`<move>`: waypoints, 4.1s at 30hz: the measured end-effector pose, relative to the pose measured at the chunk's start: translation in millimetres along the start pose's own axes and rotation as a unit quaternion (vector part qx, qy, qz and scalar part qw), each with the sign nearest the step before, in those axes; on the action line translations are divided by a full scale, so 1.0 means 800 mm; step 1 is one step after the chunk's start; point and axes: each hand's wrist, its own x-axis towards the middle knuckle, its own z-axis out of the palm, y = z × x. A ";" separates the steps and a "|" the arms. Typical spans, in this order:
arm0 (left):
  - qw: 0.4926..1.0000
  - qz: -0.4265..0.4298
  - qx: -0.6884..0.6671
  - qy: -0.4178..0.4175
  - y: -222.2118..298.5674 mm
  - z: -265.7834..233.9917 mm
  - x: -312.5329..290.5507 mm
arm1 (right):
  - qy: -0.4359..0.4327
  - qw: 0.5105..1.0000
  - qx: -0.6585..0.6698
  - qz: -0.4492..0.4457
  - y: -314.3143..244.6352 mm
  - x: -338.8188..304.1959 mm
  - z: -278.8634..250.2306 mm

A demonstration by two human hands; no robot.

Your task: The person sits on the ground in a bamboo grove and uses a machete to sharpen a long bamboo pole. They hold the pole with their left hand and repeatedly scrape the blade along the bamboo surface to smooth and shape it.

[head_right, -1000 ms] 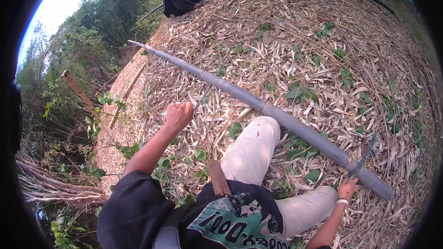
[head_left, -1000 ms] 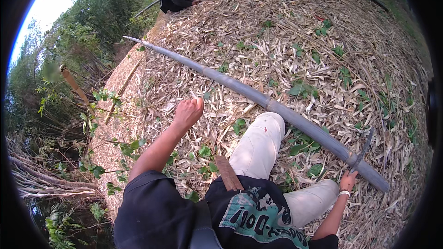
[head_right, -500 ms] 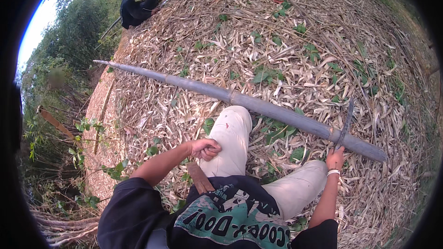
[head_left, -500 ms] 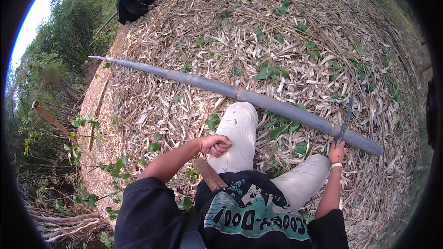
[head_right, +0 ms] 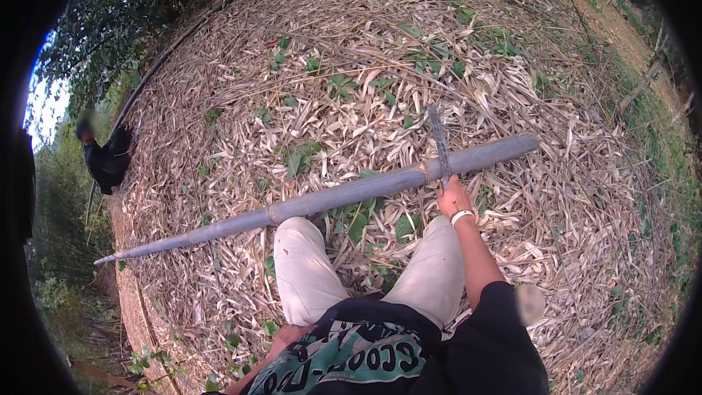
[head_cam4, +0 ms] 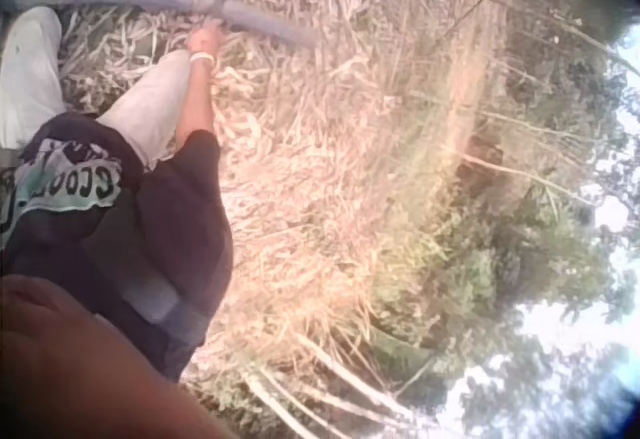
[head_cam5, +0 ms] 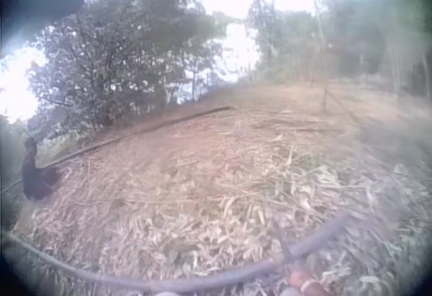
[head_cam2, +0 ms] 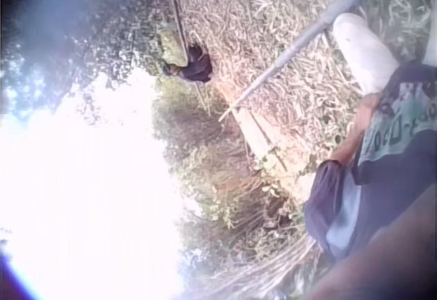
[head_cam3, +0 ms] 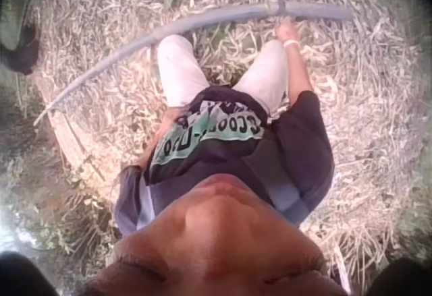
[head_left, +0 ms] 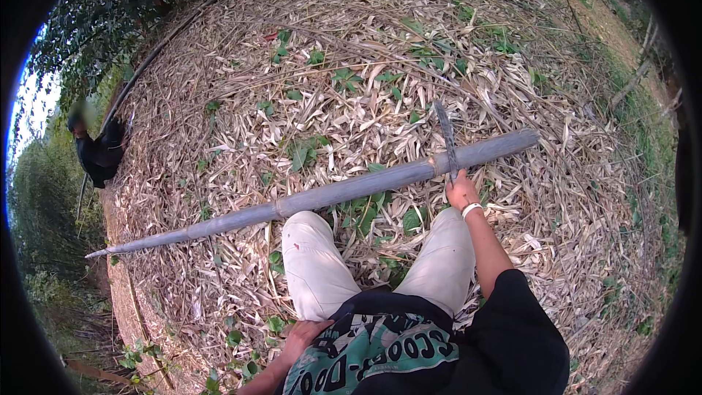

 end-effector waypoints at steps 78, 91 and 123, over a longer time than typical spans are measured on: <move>0.944 -0.044 0.322 0.056 -0.226 -0.106 0.414 | 0.014 0.994 -0.104 0.006 -0.009 -0.003 -0.012; 0.906 -0.001 0.389 0.167 -0.256 -0.080 0.403 | 0.202 0.976 -0.066 0.040 0.019 -0.092 0.050; 0.985 -0.008 0.139 -0.101 -0.251 -0.164 0.454 | 0.116 0.992 -0.016 -0.046 0.029 -0.133 0.075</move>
